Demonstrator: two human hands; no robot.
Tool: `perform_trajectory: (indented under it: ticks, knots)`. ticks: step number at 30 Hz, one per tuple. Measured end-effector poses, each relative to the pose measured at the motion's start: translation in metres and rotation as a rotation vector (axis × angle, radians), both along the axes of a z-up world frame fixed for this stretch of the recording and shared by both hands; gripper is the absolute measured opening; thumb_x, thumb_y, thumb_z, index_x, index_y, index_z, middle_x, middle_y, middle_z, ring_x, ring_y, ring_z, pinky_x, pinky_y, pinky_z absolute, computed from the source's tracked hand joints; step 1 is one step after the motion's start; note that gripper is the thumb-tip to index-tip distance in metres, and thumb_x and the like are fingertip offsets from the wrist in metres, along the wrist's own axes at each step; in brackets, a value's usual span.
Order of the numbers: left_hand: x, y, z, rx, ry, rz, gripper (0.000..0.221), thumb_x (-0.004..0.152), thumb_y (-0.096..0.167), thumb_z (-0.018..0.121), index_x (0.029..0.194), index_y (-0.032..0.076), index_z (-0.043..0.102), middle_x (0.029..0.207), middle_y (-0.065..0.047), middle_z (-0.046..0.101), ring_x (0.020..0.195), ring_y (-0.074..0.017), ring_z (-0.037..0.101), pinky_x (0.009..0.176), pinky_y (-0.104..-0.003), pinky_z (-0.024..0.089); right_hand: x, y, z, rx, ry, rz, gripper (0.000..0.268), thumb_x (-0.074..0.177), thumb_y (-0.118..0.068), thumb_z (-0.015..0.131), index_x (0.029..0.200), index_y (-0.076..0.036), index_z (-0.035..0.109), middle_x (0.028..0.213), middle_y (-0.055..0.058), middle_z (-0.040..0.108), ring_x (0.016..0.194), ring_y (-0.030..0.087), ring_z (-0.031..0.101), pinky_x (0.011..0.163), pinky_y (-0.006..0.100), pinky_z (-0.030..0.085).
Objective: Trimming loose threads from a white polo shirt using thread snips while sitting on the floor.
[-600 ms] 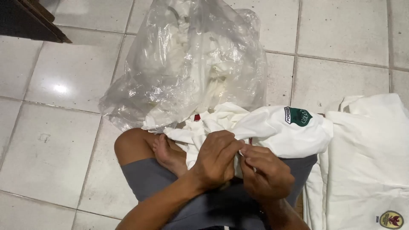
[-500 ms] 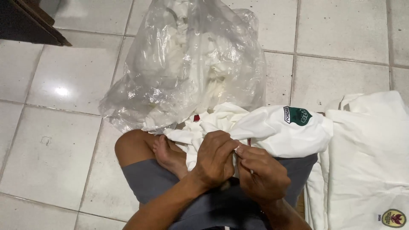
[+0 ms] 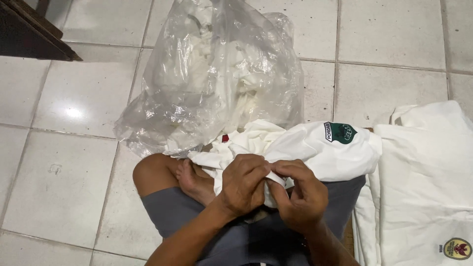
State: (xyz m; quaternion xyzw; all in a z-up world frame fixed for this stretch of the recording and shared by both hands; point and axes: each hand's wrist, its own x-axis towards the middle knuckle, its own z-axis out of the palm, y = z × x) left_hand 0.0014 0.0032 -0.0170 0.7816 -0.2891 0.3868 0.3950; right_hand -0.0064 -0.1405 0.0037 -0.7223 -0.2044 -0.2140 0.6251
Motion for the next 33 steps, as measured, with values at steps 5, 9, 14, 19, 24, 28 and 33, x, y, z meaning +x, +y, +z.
perform_trajectory:
  ticks: [5,9,14,19,24,28,33]
  knots:
    - [-0.004,-0.005,-0.013,-0.036,-0.018,0.026,0.019,0.102,-0.002,0.057,0.121,-0.002,0.058,0.11,-0.022,0.06,0.096,-0.0348,0.068,0.082,-0.045,0.064,-0.005,-0.006,-0.003,0.139,0.398,0.023,0.032,0.076,0.019,0.069,0.105,0.005,0.068,0.101,0.017,0.073,0.097,0.022,0.071,0.09,0.027,0.061]
    - [-0.006,-0.002,0.002,0.065,-0.111,0.233,0.013,0.098,0.006,0.061,0.108,0.01,0.068,0.104,-0.01,0.059,0.098,-0.0302,0.064,0.083,-0.043,0.051,-0.001,-0.02,-0.006,0.278,0.66,0.183,0.035,0.073,0.019,0.068,0.106,0.007,0.07,0.111,0.018,0.072,0.107,0.022,0.07,0.099,0.031,0.059]
    - [-0.016,-0.002,-0.011,0.071,-0.121,0.314,0.02,0.097,0.005,0.063,0.113,0.015,0.068,0.103,-0.006,0.063,0.087,-0.0198,0.061,0.08,-0.036,0.047,0.001,-0.021,0.0,0.34,0.666,0.32,0.033,0.073,0.02,0.067,0.103,0.006,0.071,0.106,0.018,0.067,0.107,0.024,0.067,0.099,0.032,0.056]
    - [-0.018,-0.016,0.01,0.01,0.002,0.456,0.024,0.095,0.003,0.074,0.115,0.015,0.073,0.087,-0.003,0.061,0.074,-0.0162,0.058,0.068,-0.032,0.046,0.0,-0.002,0.0,0.164,0.422,0.138,0.024,0.082,0.014,0.071,0.103,0.001,0.071,0.107,0.017,0.068,0.106,0.025,0.069,0.089,0.027,0.059]
    - [-0.03,-0.014,0.021,-0.722,0.788,0.085,0.022,0.088,-0.001,0.064,0.105,0.0,0.077,0.102,-0.012,0.075,0.099,-0.0204,0.073,0.084,-0.027,0.059,-0.004,-0.001,-0.005,-0.084,0.11,0.007,0.025,0.082,0.009,0.077,0.104,-0.001,0.072,0.109,0.017,0.07,0.093,0.019,0.071,0.067,0.022,0.054]
    - [-0.029,-0.009,0.009,-0.869,0.825,0.007,0.016,0.086,0.001,0.076,0.102,0.0,0.078,0.099,-0.012,0.075,0.093,-0.0178,0.072,0.077,-0.023,0.059,-0.004,-0.008,-0.007,-0.065,0.14,0.093,0.027,0.082,0.003,0.075,0.108,0.001,0.07,0.11,0.018,0.071,0.104,0.026,0.07,0.091,0.032,0.058]
    - [-0.027,-0.01,-0.01,-0.96,0.893,-0.049,0.014,0.082,-0.009,0.077,0.094,0.0,0.076,0.086,-0.009,0.076,0.079,-0.0123,0.071,0.07,-0.02,0.059,0.001,-0.005,0.002,0.095,0.271,0.083,0.02,0.076,0.012,0.082,0.091,0.004,0.071,0.092,0.017,0.072,0.089,0.021,0.072,0.076,0.024,0.062]
